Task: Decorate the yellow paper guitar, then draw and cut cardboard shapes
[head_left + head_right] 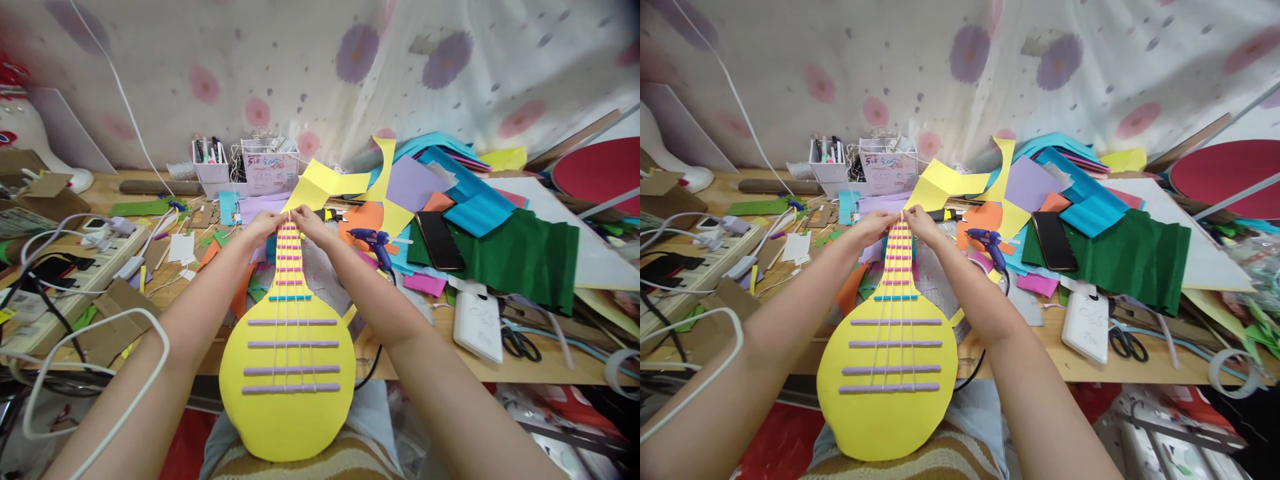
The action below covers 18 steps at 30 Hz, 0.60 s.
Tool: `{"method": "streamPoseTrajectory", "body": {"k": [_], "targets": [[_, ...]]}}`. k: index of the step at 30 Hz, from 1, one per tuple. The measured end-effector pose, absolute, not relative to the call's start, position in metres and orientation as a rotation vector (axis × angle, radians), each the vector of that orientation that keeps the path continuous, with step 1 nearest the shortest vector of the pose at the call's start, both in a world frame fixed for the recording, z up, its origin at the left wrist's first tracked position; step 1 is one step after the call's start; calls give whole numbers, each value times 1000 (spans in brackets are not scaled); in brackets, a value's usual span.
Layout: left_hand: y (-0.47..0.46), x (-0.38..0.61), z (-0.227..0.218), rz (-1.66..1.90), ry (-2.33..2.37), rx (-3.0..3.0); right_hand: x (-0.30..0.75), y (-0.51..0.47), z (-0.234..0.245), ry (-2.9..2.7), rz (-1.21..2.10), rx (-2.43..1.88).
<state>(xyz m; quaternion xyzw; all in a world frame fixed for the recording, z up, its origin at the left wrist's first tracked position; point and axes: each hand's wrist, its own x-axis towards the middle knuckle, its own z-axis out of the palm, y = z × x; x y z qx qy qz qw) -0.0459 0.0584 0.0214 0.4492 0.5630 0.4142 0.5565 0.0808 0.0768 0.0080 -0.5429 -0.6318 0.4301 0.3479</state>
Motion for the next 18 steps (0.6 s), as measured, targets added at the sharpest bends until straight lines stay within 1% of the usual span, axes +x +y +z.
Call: {"method": "streamPoseTrajectory", "body": {"k": [2, 6, 10, 13, 18], "targets": [[59, -50, 23, 981, 1336, 1076, 81, 72, 11, -1580, 1207, -1405], [65, -62, 26, 1008, 1372, 1107, 87, 51, 15, -1482, 1490, -1380], [70, -66, 25, 1055, 1393, 1097, 93, 27, 15, -1437, 1637, -1291], [70, -62, 22, 1088, 1426, 1094, 90, 20, 13, -1397, 1640, -1252], [73, -61, 21, 1110, 1510, 1078, 84, 22, 16, -1467, 1533, -1354]]}}
